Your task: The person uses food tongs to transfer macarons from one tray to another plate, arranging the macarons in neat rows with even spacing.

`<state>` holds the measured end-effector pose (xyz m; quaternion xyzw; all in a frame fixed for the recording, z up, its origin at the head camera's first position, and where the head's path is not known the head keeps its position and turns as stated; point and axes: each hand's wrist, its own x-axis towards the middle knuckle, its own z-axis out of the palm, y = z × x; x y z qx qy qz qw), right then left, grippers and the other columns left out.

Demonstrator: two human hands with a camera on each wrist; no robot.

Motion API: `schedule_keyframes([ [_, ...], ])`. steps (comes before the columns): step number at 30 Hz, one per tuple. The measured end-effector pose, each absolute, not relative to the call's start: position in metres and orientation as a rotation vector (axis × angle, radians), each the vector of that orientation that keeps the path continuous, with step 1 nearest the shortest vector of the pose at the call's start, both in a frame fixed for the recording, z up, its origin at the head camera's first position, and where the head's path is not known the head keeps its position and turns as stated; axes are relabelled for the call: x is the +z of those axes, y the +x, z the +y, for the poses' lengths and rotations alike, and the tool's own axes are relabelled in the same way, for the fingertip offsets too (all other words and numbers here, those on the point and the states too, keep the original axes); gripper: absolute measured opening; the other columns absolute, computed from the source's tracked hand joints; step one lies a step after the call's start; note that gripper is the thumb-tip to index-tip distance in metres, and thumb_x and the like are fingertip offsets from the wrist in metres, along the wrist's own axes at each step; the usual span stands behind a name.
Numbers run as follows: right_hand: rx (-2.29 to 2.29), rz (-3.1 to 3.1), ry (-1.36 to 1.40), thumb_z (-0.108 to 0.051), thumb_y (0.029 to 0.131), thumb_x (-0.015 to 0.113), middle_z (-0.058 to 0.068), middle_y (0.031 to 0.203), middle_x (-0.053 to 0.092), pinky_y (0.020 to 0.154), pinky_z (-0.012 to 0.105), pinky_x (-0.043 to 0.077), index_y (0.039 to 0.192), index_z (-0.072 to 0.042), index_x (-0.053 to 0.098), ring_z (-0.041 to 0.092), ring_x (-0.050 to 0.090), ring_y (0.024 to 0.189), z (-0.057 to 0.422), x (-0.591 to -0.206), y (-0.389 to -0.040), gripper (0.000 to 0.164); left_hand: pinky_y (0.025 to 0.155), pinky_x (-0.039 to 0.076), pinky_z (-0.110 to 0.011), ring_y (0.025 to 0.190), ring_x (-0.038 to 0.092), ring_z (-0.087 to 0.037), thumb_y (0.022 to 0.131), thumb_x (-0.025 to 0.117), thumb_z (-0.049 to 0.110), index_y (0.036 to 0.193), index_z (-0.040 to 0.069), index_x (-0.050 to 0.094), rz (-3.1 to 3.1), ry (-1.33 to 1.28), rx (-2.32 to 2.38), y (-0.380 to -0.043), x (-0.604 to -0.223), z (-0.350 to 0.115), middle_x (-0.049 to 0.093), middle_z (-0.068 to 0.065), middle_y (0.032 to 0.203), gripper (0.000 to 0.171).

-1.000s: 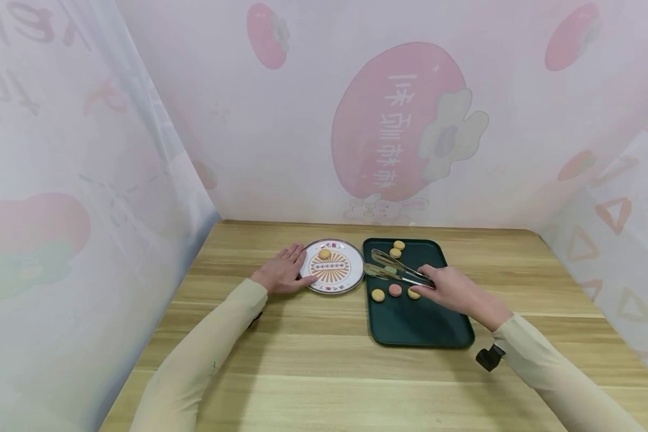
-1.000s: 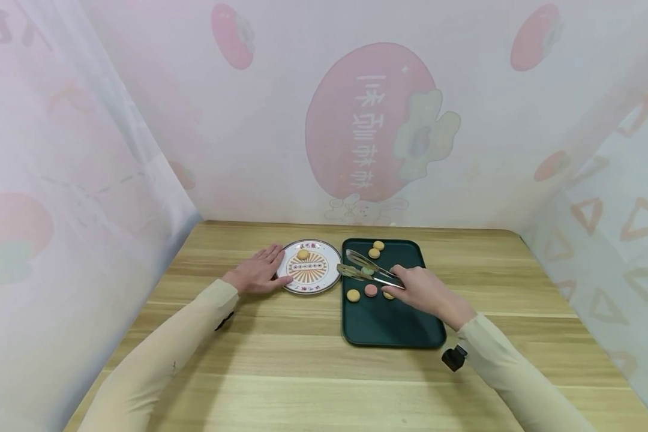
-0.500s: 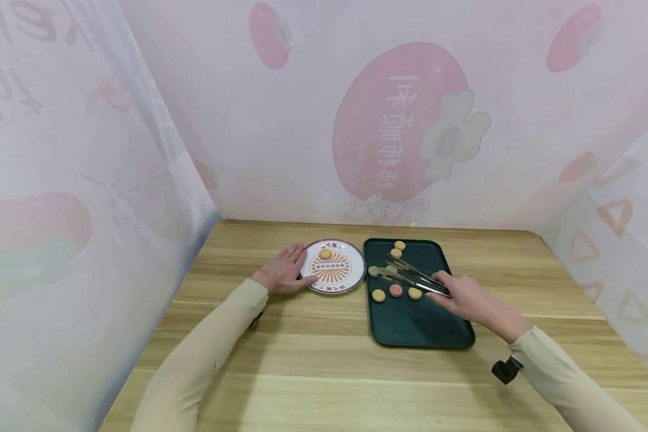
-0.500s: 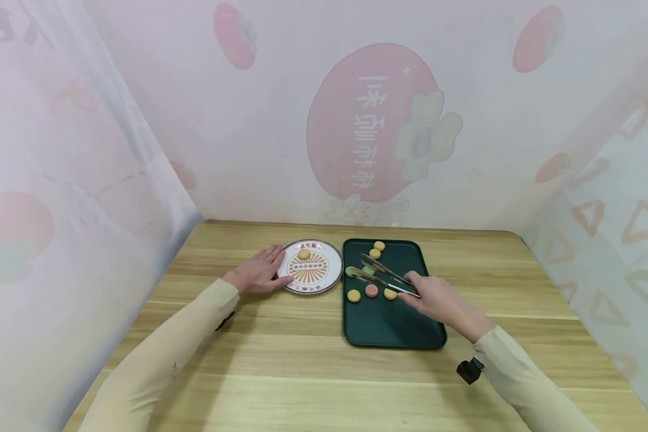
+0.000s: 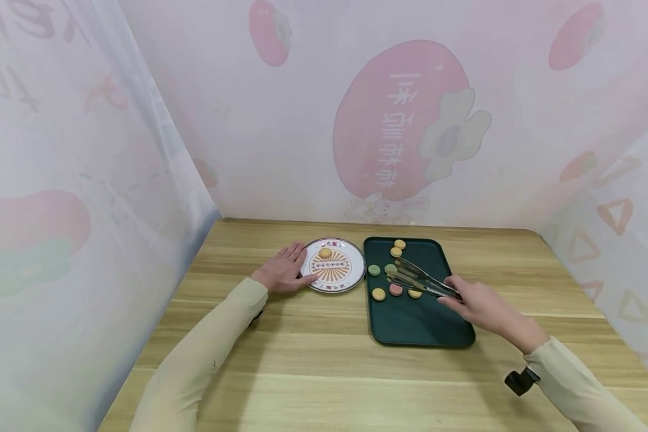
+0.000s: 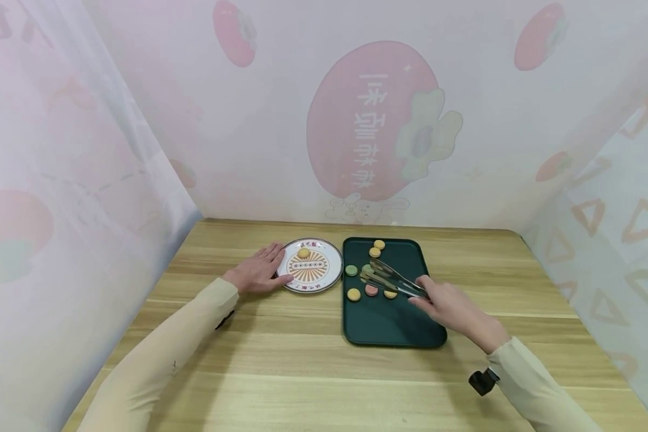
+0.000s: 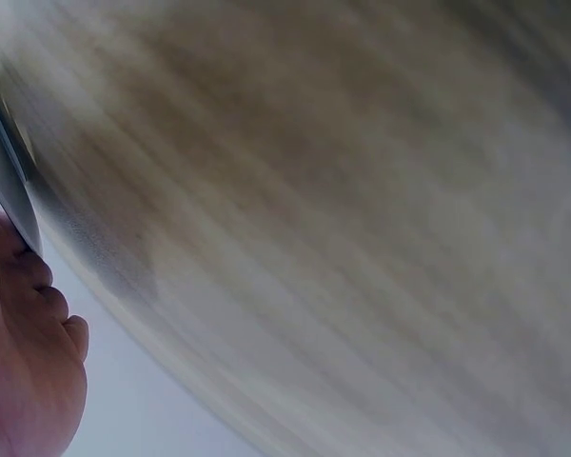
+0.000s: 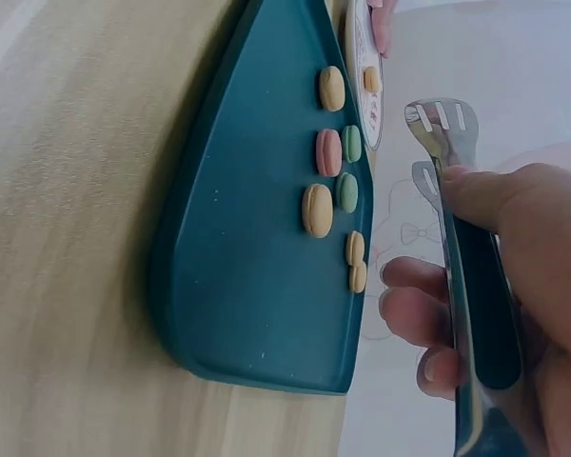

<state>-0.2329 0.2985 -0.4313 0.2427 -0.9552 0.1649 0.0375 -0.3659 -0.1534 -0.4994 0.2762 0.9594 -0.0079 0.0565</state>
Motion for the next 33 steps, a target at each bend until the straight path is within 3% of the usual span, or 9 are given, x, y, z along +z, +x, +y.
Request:
schedule_keyframes([
  [6, 0.477, -2.921, 0.726, -0.028, 0.094, 0.067, -0.008, 0.069, 0.054, 0.047, 0.019, 0.036, 0.111, -0.002, 0.058, 0.000, 0.041, 0.052, 0.304, -0.435, -0.227, 0.033, 0.125, 0.015, -0.045, 0.154, 0.009, -0.033, 0.095, 0.028, 0.073, 0.155, -0.002, 0.015, 2.909, 0.836, -0.033, -0.365, -0.498, -0.153, 0.012, -0.020, 0.164, 0.097],
  [33, 0.372, -2.873, 0.674, -0.023, 0.091, 0.071, -0.010, 0.067, 0.052, 0.049, 0.019, 0.033, 0.103, -0.007, 0.058, 0.001, 0.038, 0.054, 0.331, -0.469, -0.219, 0.024, 0.125, 0.016, -0.045, 0.153, 0.011, -0.033, 0.094, 0.026, 0.074, 0.156, -0.002, 0.015, 2.905, 0.832, -0.060, -0.365, -0.496, -0.152, 0.012, -0.019, 0.164, 0.098],
])
